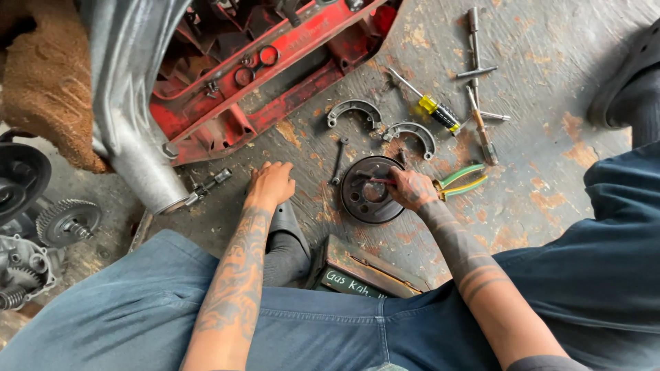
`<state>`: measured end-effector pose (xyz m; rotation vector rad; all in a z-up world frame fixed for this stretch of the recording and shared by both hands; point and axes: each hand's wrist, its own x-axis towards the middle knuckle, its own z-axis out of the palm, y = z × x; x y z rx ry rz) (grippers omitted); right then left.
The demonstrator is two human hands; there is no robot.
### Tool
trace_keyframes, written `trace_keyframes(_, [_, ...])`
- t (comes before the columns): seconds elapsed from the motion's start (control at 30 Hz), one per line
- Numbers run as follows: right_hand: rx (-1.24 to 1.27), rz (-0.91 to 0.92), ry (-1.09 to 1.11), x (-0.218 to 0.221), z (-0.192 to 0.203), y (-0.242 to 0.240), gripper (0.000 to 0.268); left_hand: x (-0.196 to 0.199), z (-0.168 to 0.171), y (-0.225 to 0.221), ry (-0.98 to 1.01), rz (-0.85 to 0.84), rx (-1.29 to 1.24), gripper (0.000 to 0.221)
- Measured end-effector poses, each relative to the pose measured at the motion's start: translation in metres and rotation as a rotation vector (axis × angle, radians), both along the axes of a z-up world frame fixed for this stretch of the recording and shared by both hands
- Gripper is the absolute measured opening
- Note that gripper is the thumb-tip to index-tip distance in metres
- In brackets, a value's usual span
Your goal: Disassembling and cleaning motorcycle engine components using pliers, screwdrivers, and a brush
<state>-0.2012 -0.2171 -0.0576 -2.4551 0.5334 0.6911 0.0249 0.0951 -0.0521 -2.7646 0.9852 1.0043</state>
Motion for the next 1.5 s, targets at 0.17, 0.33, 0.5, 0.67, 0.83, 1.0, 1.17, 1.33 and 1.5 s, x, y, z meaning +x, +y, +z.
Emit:
trace_keyframes(0.17, [-0.049,0.021,0.010,0.002,-0.001,-0.002,0.032,-0.004,0.007,-0.006,-0.007,-0.014,0.023,0.049])
trace_keyframes(0.33, [-0.021,-0.008,-0.033,0.000,0.006,-0.003,0.029,-0.007,0.032,-0.028,-0.180,0.076,-0.148,0.049])
trace_keyframes(0.5, [-0.030,-0.026,-0.032,0.001,0.002,-0.004,0.026,-0.010,0.164,-0.067,-0.261,0.098,-0.302,0.034])
trace_keyframes(0.67, [-0.052,-0.031,-0.083,0.001,-0.008,-0.004,0.025,-0.016,0.291,-0.085,-0.381,0.130,-0.654,0.020])
trace_keyframes(0.83, [-0.070,-0.041,-0.033,0.004,-0.007,-0.004,0.025,-0.010,0.323,-0.074,-0.509,0.169,-0.837,0.011])
trace_keyframes(1.0, [0.030,-0.129,-0.031,0.006,0.017,-0.002,0.029,-0.007,0.312,-0.077,-0.467,0.181,-0.827,0.013])
trace_keyframes(1.17, [0.130,-0.227,-0.060,0.005,0.035,-0.006,0.034,-0.032,0.262,-0.099,-0.346,0.041,-0.745,0.024])
trace_keyframes(1.33, [0.091,-0.286,-0.094,-0.020,0.033,-0.024,0.029,-0.090,0.141,-0.112,-0.155,-0.363,-0.477,0.029])
trace_keyframes(1.5, [0.015,-0.410,-0.171,-0.047,0.035,-0.051,0.027,-0.143,0.055,-0.089,-0.022,-0.540,-0.310,0.032])
